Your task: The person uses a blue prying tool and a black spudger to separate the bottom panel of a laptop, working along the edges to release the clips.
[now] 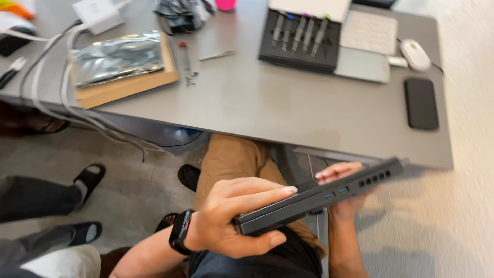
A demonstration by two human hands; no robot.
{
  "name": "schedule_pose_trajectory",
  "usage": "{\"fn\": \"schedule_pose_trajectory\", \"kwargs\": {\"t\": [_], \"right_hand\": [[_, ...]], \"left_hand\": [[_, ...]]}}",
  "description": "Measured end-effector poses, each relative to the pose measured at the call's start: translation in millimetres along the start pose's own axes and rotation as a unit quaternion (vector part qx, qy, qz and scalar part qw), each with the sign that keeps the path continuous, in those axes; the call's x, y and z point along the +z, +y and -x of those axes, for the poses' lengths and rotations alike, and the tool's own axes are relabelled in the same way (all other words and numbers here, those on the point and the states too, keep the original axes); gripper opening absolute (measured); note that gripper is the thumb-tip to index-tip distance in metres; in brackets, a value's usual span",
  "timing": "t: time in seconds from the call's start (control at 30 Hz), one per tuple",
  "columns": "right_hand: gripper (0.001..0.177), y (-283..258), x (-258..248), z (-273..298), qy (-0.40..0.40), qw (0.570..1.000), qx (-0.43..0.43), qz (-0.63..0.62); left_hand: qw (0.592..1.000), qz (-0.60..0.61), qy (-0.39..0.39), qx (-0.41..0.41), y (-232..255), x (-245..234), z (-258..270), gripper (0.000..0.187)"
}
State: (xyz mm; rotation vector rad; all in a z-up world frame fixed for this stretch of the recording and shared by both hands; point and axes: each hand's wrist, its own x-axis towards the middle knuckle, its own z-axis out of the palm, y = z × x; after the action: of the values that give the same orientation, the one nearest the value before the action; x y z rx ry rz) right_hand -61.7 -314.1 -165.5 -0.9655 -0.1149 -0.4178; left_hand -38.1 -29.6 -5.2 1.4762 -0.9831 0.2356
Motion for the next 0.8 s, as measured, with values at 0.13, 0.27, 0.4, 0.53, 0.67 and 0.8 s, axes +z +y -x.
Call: {"fn": "schedule_pose_trajectory", "kwargs": {"t": [0.13, 0.27, 0.4, 0.53, 0.67, 0.8], "right_hand": [[0.071, -1, 16, 20, 0.055, 0.995, -0.001, 0.080], [0.079, 32, 21, 18, 0.009, 1.000, -0.002, 0.012], [0.055, 77, 50, 19, 0.072, 0.996, 0.013, -0.041], [0.071, 126, 21, 13, -0.068, 0.986, 0.065, 0.139], [0.060, 101, 98, 14, -0.086, 0.994, -0.005, 0.065], [0.086, 59, 63, 42, -0.101, 0.946, 0.092, 0.295]], "left_hand": [[0.999, 0.001, -0.049, 0.015, 12, -2, 15, 0.050], [0.965, 0.192, -0.084, -0.158, -1, 9, 32, 0.053], [0.943, 0.253, -0.028, -0.215, -32, 33, 42, 0.068], [0.969, 0.238, 0.012, -0.071, -60, 44, 11, 0.116], [0.905, 0.392, -0.069, -0.149, -90, 44, -13, 0.121], [0.768, 0.615, -0.180, 0.001, -119, 34, -19, 0.074]]}}
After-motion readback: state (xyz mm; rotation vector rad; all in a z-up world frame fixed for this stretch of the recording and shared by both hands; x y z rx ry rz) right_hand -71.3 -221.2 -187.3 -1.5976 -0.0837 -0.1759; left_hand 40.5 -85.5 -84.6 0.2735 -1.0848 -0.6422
